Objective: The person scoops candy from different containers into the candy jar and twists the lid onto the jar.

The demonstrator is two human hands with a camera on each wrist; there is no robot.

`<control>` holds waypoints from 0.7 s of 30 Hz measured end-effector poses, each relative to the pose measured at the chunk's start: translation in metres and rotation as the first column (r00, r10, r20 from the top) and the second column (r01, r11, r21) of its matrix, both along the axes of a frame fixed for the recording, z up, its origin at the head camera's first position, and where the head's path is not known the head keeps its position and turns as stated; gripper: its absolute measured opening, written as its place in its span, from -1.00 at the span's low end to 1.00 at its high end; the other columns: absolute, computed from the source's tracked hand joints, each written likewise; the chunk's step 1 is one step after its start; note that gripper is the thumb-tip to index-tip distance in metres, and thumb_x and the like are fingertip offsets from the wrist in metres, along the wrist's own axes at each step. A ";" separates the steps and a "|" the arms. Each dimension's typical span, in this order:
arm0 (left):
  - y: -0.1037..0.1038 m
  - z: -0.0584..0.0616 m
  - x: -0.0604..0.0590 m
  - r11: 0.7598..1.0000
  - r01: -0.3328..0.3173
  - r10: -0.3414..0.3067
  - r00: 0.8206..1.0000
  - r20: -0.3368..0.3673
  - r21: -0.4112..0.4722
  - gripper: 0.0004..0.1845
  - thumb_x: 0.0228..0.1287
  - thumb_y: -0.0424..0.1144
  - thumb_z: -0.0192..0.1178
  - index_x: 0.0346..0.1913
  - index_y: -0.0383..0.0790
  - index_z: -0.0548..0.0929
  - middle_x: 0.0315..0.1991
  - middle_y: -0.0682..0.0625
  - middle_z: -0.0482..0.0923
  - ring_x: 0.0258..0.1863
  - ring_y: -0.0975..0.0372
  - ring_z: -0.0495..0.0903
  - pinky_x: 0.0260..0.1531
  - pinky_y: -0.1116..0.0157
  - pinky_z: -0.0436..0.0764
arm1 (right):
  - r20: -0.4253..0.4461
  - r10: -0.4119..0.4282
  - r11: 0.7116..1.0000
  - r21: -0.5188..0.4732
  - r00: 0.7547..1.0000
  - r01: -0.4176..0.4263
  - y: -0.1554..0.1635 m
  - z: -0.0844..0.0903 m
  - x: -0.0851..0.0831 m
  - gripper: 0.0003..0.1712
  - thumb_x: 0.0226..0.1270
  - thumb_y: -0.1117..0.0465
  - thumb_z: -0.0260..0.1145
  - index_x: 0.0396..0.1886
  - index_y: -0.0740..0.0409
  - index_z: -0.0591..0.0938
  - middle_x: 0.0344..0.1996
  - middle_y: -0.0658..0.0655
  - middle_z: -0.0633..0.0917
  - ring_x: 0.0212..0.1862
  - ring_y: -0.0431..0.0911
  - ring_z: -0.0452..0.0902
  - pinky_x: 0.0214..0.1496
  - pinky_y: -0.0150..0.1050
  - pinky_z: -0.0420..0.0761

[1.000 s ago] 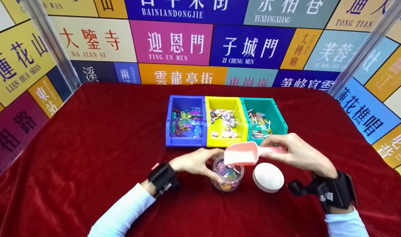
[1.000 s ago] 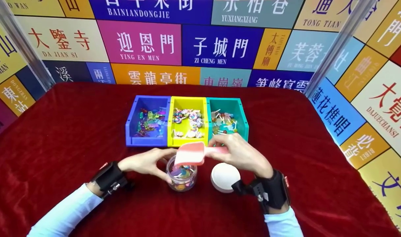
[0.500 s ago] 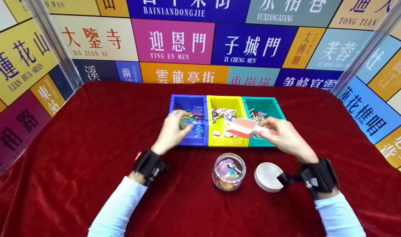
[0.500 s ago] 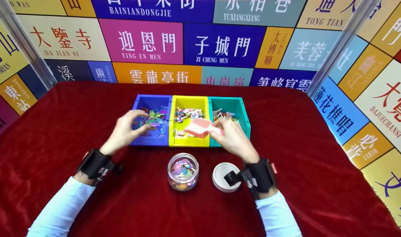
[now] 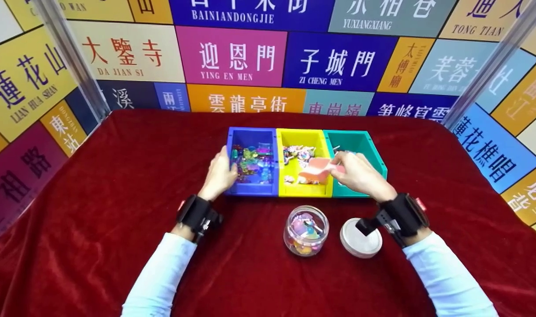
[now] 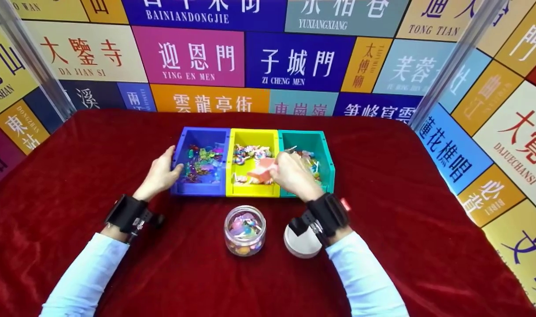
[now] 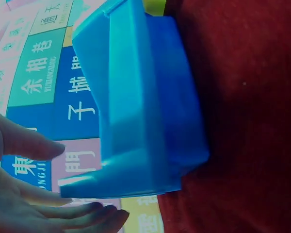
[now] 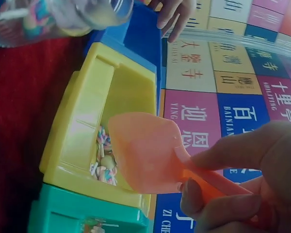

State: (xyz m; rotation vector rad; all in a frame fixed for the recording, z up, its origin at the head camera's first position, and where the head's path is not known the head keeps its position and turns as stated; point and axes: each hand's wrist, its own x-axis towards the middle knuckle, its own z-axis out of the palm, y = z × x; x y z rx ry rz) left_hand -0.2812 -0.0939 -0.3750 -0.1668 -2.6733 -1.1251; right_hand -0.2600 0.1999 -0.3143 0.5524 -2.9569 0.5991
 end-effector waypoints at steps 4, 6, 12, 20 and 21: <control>-0.001 -0.004 -0.002 0.999 0.006 -0.004 0.999 0.045 -0.036 -0.38 0.05 -0.52 -0.04 0.23 -0.61 0.10 0.00 -0.43 0.40 -0.02 -0.13 0.44 0.01 0.08 0.41 | -0.054 -0.023 0.996 0.082 0.998 0.027 -0.009 0.003 -0.003 -0.73 0.15 0.26 0.16 -0.24 0.40 0.55 -0.39 0.30 0.60 -0.54 0.01 0.38 -0.58 -0.27 0.35; -0.001 -0.005 -0.003 0.999 0.009 -0.006 0.998 0.065 -0.053 -0.34 0.01 -0.54 -0.05 0.25 -0.61 0.07 0.00 -0.42 0.41 -0.05 -0.11 0.46 -0.01 0.09 0.43 | -0.077 -0.038 0.992 0.120 0.996 0.047 -0.013 0.005 -0.005 -0.75 0.13 0.28 0.16 -0.26 0.39 0.55 -0.44 0.29 0.60 -0.48 0.05 0.43 -0.53 -0.21 0.43; -0.001 -0.005 -0.003 0.998 0.014 -0.009 0.998 0.068 -0.068 -0.33 0.00 -0.55 -0.06 0.25 -0.61 0.05 0.00 -0.43 0.40 -0.05 -0.11 0.46 -0.01 0.09 0.43 | -0.134 -0.039 0.975 0.212 0.990 0.067 -0.024 0.006 -0.009 -0.86 0.05 0.30 0.21 -0.43 0.33 0.54 -0.56 0.22 0.54 -0.50 0.07 0.43 -0.58 -0.14 0.43; -0.002 -0.007 -0.002 0.998 0.026 -0.022 0.998 0.059 -0.060 -0.33 0.00 -0.55 -0.06 0.25 -0.62 0.04 -0.03 -0.44 0.41 -0.08 -0.12 0.47 -0.04 0.08 0.44 | -0.397 0.103 0.933 0.357 0.912 0.050 -0.038 -0.006 -0.020 -0.92 0.11 0.38 0.16 -0.42 0.33 0.56 -0.54 0.29 0.52 -0.54 0.18 0.45 -0.59 -0.03 0.48; -0.003 -0.007 -0.002 0.998 0.029 -0.026 0.998 0.060 -0.056 -0.33 0.00 -0.56 -0.06 0.25 -0.62 0.04 -0.02 -0.45 0.41 -0.08 -0.12 0.47 -0.03 0.09 0.44 | -0.419 0.119 0.928 0.370 0.900 0.049 -0.039 -0.009 -0.022 -0.92 0.11 0.38 0.17 -0.40 0.33 0.56 -0.53 0.30 0.52 -0.53 0.18 0.46 -0.59 -0.01 0.49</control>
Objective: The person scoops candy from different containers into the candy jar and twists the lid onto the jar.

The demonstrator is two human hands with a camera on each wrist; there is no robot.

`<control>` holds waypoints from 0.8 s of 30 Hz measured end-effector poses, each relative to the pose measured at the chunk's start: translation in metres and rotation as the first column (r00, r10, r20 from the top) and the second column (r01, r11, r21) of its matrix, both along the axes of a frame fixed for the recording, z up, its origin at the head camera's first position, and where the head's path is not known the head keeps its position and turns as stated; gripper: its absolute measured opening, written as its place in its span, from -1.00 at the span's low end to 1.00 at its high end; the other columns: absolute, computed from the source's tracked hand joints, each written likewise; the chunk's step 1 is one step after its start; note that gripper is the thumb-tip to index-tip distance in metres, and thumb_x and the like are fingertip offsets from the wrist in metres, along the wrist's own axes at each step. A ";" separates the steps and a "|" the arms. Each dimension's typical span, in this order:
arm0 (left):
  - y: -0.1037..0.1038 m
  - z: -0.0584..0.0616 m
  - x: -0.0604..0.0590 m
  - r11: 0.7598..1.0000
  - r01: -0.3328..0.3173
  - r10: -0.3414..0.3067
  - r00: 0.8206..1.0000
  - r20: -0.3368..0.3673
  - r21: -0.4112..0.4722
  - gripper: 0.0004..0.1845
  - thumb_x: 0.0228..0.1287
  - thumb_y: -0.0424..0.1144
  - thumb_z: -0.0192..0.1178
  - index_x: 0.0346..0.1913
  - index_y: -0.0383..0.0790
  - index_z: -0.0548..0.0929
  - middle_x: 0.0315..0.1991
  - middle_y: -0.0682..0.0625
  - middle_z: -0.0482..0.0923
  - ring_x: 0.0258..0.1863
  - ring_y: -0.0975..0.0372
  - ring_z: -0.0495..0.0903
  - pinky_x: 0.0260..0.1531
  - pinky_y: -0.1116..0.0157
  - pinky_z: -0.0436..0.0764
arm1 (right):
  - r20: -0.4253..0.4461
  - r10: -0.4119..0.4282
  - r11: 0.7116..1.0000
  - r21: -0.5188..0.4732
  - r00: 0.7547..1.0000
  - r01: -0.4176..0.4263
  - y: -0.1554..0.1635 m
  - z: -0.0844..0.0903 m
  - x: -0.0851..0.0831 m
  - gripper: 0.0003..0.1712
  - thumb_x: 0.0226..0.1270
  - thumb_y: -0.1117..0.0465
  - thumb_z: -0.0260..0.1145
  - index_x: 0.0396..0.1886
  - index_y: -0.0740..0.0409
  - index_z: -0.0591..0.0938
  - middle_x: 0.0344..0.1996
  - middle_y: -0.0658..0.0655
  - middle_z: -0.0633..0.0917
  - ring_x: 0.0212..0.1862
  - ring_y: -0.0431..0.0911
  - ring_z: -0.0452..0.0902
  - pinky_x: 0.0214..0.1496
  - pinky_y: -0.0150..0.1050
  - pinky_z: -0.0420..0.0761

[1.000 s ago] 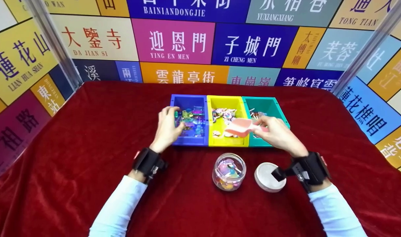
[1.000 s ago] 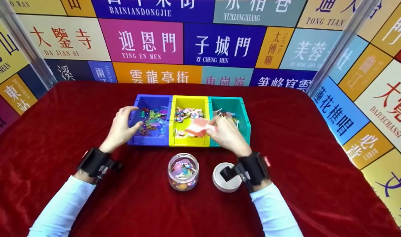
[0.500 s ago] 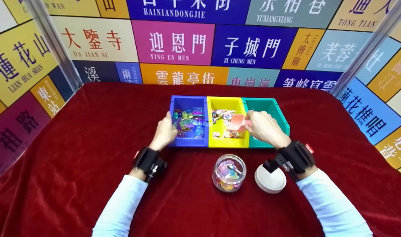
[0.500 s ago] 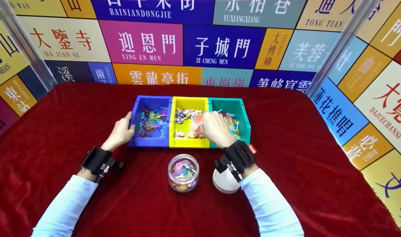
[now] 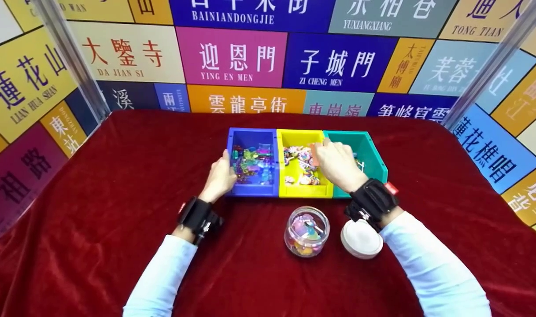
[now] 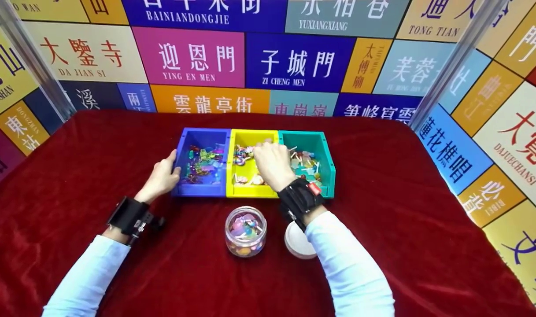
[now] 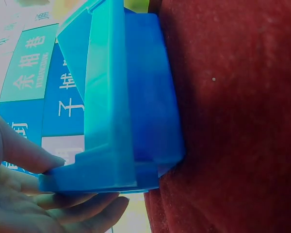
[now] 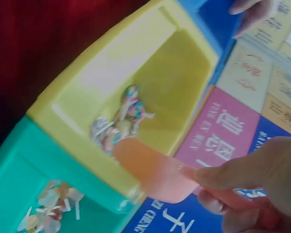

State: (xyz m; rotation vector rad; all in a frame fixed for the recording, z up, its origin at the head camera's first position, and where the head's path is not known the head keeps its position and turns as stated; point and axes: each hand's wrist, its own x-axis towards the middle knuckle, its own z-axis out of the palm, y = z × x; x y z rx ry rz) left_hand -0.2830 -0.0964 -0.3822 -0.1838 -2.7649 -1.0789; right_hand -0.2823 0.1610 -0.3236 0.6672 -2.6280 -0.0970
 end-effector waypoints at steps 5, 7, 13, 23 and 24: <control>0.001 -0.001 -0.001 1.000 0.015 -0.015 1.000 0.019 0.028 -0.33 0.04 -0.56 -0.07 0.27 -0.61 0.00 0.05 -0.46 0.36 -0.01 -0.11 0.43 0.04 0.10 0.40 | -0.115 0.056 0.995 0.091 0.992 -0.045 0.000 -0.020 -0.010 -0.92 0.11 0.40 0.14 -0.39 0.35 0.53 -0.50 0.32 0.52 -0.51 0.17 0.46 -0.62 -0.03 0.49; 0.001 -0.001 -0.001 0.999 0.020 -0.021 0.999 0.025 0.033 -0.34 0.06 -0.55 -0.08 0.27 -0.61 0.00 0.06 -0.46 0.34 0.02 -0.11 0.41 0.05 0.11 0.39 | -0.173 0.076 0.989 0.138 0.982 -0.052 0.000 -0.027 -0.013 -0.90 0.10 0.43 0.11 -0.38 0.36 0.53 -0.49 0.31 0.51 -0.48 0.15 0.46 -0.64 -0.05 0.49; 0.002 -0.002 0.000 0.999 0.024 -0.025 0.999 0.022 0.025 -0.35 0.07 -0.55 -0.09 0.26 -0.61 0.00 0.07 -0.44 0.34 0.00 -0.11 0.43 0.03 0.11 0.41 | -0.209 0.107 0.978 0.198 0.972 -0.065 0.006 -0.037 -0.022 -0.90 0.04 0.44 0.12 -0.42 0.33 0.55 -0.48 0.26 0.50 -0.39 0.12 0.41 -0.70 -0.10 0.47; -0.001 -0.002 -0.001 0.999 0.018 -0.018 1.000 0.011 0.039 -0.35 0.07 -0.56 -0.08 0.27 -0.61 -0.01 0.04 -0.45 0.36 -0.02 -0.11 0.44 0.03 0.11 0.41 | -0.066 0.044 0.992 0.125 0.997 -0.035 0.004 -0.028 -0.023 -0.85 0.13 0.41 0.11 -0.44 0.35 0.62 -0.48 0.25 0.60 -0.39 0.16 0.47 -0.56 0.01 0.54; -0.001 -0.003 -0.001 0.999 0.017 -0.017 1.000 0.017 0.041 -0.35 0.07 -0.56 -0.08 0.27 -0.60 -0.01 0.05 -0.45 0.35 -0.02 -0.11 0.43 0.03 0.11 0.41 | -0.062 0.051 0.991 0.129 0.997 -0.043 0.003 -0.028 -0.023 -0.84 0.13 0.41 0.11 -0.45 0.35 0.62 -0.50 0.24 0.60 -0.40 0.16 0.47 -0.56 0.01 0.54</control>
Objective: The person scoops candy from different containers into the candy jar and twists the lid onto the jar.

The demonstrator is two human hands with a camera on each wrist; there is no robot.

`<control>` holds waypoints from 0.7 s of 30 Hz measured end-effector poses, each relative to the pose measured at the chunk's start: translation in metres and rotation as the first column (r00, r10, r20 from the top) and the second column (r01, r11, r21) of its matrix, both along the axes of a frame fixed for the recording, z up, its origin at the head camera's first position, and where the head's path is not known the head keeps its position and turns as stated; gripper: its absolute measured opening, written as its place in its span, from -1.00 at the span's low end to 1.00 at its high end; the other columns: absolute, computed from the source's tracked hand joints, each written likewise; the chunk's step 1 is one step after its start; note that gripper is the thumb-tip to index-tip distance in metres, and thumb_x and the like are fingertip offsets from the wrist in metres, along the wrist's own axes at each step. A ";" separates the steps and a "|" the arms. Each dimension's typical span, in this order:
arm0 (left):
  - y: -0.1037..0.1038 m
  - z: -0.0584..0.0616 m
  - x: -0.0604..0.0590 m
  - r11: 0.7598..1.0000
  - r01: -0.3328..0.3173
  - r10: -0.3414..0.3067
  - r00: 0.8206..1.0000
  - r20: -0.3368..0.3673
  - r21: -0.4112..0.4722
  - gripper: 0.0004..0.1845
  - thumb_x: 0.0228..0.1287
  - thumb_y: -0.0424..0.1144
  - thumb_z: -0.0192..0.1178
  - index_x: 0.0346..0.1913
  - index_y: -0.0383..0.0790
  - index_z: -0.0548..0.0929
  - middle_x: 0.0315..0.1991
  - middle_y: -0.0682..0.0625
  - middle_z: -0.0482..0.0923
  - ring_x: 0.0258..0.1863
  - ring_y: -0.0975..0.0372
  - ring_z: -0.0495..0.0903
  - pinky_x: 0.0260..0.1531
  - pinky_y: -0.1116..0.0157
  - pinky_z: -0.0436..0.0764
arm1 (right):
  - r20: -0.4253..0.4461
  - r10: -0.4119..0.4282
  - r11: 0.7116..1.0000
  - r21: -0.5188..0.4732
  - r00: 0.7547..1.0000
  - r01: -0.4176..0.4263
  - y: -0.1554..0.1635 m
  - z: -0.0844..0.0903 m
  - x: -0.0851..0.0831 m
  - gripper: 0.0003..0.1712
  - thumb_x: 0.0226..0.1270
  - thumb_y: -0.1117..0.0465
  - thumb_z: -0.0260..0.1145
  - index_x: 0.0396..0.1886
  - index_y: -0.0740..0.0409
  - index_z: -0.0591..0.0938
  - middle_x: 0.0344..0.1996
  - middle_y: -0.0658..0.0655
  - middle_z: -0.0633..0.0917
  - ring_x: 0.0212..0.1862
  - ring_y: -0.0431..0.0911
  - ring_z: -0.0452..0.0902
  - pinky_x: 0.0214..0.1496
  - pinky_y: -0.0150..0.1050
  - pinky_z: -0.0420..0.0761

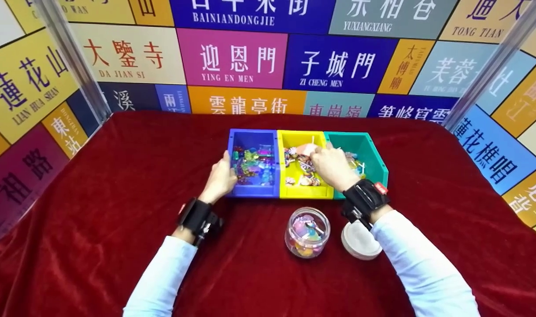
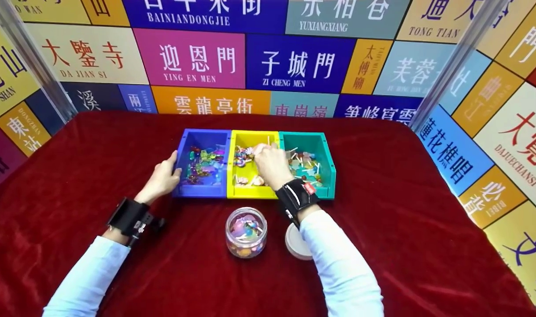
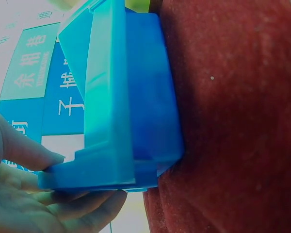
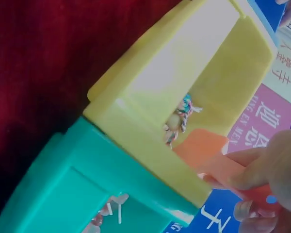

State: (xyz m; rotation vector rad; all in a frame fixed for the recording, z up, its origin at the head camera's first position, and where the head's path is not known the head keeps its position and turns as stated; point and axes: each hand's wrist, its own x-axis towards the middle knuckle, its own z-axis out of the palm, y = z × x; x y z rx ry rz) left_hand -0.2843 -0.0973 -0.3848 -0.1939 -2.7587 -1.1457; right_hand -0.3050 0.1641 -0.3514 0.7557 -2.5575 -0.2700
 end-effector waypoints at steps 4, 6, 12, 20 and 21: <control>0.000 -0.001 0.000 1.000 0.002 -0.002 1.000 0.016 0.008 -0.33 0.07 -0.56 -0.08 0.28 -0.59 -0.02 0.08 -0.44 0.33 0.00 -0.10 0.43 0.06 0.12 0.39 | 0.027 0.024 1.000 -0.003 0.999 -0.024 -0.004 0.001 0.003 -0.82 0.14 0.42 0.10 -0.50 0.34 0.63 -0.53 0.23 0.61 -0.44 0.15 0.47 -0.56 0.00 0.53; 0.000 -0.001 0.001 1.000 0.005 -0.005 1.000 0.018 0.008 -0.33 0.07 -0.56 -0.08 0.27 -0.59 -0.03 0.09 -0.44 0.32 0.01 -0.10 0.42 0.07 0.13 0.38 | 0.071 0.029 1.000 -0.013 0.997 -0.028 -0.005 0.004 0.004 -0.81 0.15 0.42 0.10 -0.51 0.31 0.64 -0.54 0.23 0.62 -0.45 0.15 0.48 -0.55 0.00 0.53; -0.002 0.000 0.001 1.000 0.009 -0.009 1.000 0.005 0.000 -0.34 0.07 -0.56 -0.08 0.27 -0.61 -0.03 0.08 -0.46 0.32 0.02 -0.12 0.40 0.07 0.11 0.37 | 0.296 0.014 0.998 -0.066 0.955 0.006 0.001 0.018 0.005 -0.80 0.02 0.47 0.11 -0.47 0.21 0.64 -0.54 0.22 0.61 -0.43 0.13 0.48 -0.50 0.03 0.51; -0.001 0.000 0.002 1.000 0.012 -0.012 1.000 -0.017 -0.020 -0.35 0.08 -0.55 -0.07 0.26 -0.63 -0.01 0.01 -0.47 0.37 -0.03 -0.13 0.43 0.04 0.09 0.40 | 0.292 -0.024 0.989 -0.134 0.956 0.065 0.003 0.011 0.005 -0.86 0.12 0.40 0.08 -0.50 0.27 0.57 -0.55 0.23 0.56 -0.45 0.14 0.48 -0.50 0.02 0.50; 0.000 0.000 0.002 1.000 0.014 -0.015 1.000 -0.020 -0.023 -0.36 0.08 -0.54 -0.07 0.26 -0.64 -0.01 0.00 -0.47 0.37 -0.03 -0.13 0.43 0.04 0.09 0.40 | 0.288 -0.023 0.989 -0.131 0.957 0.063 0.002 0.009 0.005 -0.86 0.14 0.39 0.08 -0.49 0.28 0.57 -0.54 0.24 0.56 -0.45 0.15 0.48 -0.49 0.03 0.51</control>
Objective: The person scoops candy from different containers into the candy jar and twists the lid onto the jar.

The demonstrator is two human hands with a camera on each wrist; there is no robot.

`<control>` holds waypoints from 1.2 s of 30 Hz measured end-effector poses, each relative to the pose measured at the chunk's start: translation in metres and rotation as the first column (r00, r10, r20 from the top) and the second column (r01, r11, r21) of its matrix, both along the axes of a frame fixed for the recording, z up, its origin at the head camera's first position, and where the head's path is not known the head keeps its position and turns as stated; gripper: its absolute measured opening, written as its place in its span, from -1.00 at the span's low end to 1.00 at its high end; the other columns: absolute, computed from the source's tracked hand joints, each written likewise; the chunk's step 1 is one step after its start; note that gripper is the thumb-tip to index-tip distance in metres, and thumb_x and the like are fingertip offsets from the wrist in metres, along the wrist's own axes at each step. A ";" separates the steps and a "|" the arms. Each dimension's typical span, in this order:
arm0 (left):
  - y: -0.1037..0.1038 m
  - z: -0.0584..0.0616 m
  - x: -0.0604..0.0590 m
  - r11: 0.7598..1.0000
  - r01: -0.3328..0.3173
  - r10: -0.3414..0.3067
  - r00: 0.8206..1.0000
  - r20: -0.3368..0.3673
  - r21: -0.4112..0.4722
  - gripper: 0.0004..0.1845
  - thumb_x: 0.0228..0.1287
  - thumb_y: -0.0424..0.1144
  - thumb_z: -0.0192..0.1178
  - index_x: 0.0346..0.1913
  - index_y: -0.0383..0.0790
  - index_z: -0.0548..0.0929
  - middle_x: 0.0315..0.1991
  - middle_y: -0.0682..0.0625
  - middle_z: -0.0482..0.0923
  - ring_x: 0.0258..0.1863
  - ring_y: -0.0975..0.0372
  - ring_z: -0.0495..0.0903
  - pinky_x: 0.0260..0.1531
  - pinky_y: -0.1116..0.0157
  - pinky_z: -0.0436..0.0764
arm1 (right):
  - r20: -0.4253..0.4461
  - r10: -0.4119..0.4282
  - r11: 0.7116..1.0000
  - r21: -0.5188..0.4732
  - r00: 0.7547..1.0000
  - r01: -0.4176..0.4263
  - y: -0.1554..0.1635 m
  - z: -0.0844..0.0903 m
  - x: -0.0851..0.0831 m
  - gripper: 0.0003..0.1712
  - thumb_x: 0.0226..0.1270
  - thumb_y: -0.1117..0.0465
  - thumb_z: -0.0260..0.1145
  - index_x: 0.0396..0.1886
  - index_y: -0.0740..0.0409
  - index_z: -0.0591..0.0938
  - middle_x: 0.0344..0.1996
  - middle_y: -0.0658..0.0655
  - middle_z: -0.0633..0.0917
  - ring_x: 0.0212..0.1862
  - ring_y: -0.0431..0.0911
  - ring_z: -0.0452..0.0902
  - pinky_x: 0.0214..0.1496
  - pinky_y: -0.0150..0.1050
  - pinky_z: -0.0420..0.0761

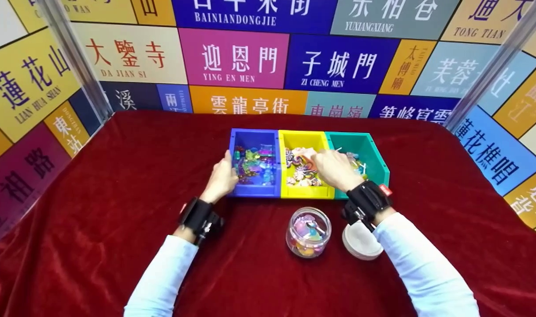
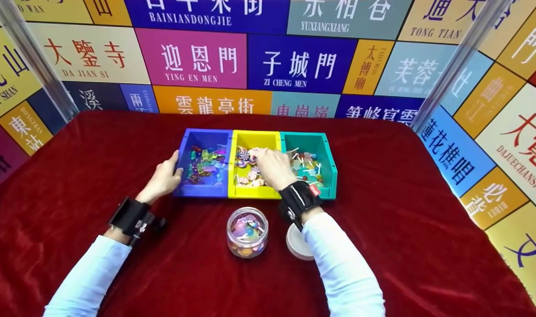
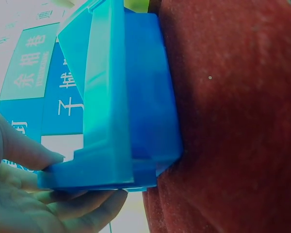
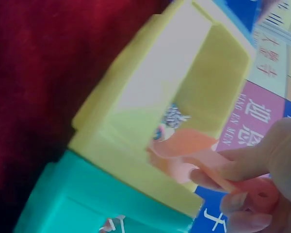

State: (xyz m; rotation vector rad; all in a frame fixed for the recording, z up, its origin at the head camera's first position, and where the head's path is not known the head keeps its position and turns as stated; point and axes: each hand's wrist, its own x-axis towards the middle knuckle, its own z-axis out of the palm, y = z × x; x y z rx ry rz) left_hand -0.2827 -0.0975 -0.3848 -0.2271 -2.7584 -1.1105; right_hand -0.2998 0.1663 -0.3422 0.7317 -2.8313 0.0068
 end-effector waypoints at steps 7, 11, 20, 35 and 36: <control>-0.001 0.001 -0.001 1.000 0.000 0.000 1.000 0.008 0.008 -0.37 0.12 -0.53 -0.09 0.26 -0.62 -0.02 0.07 -0.47 0.32 0.04 -0.13 0.38 0.09 0.11 0.35 | 0.111 -0.008 0.997 -0.072 0.994 0.016 -0.004 0.006 -0.003 -0.85 0.04 0.44 0.06 -0.60 0.23 0.52 -0.63 0.19 0.50 -0.49 0.11 0.46 -0.52 -0.03 0.46; -0.002 0.001 -0.002 1.000 -0.007 0.006 1.000 0.016 0.014 -0.37 0.13 -0.53 -0.09 0.27 -0.60 -0.03 0.10 -0.46 0.30 0.06 -0.12 0.37 0.11 0.11 0.34 | 0.166 -0.020 0.991 -0.130 0.986 0.042 -0.003 0.016 -0.004 -0.86 0.00 0.42 0.07 -0.57 0.27 0.57 -0.65 0.20 0.49 -0.56 0.05 0.38 -0.60 -0.19 0.33; 0.000 0.000 -0.001 1.000 -0.009 0.009 1.000 0.021 0.000 -0.38 0.15 -0.52 -0.09 0.27 -0.60 -0.01 0.08 -0.46 0.32 0.07 -0.13 0.36 0.11 0.11 0.34 | 0.364 -0.107 0.910 -0.339 0.925 0.239 0.004 0.044 0.003 -0.67 0.17 0.33 0.02 -0.17 0.36 0.63 -0.43 0.28 0.61 -0.68 -0.16 0.20 -0.69 -0.42 0.13; -0.001 -0.001 -0.003 1.000 -0.006 0.006 1.000 0.019 -0.001 -0.38 0.15 -0.51 -0.09 0.27 -0.61 -0.02 0.13 -0.43 0.28 0.10 -0.10 0.34 0.13 0.14 0.32 | 0.399 -0.308 0.915 -0.124 0.864 0.384 -0.005 0.069 0.015 -0.71 -0.04 0.09 0.31 -0.70 0.17 0.46 -0.74 0.02 0.29 -0.58 -0.04 0.31 -0.59 -0.29 0.28; -0.001 -0.001 -0.002 1.000 -0.006 0.006 1.000 0.019 0.000 -0.38 0.16 -0.51 -0.10 0.27 -0.61 -0.02 0.14 -0.43 0.27 0.11 -0.10 0.34 0.13 0.14 0.31 | 0.392 -0.339 0.908 -0.103 0.855 0.407 -0.006 0.068 0.014 -0.71 -0.04 0.08 0.30 -0.65 0.19 0.46 -0.70 0.06 0.31 -0.53 -0.01 0.34 -0.57 -0.25 0.32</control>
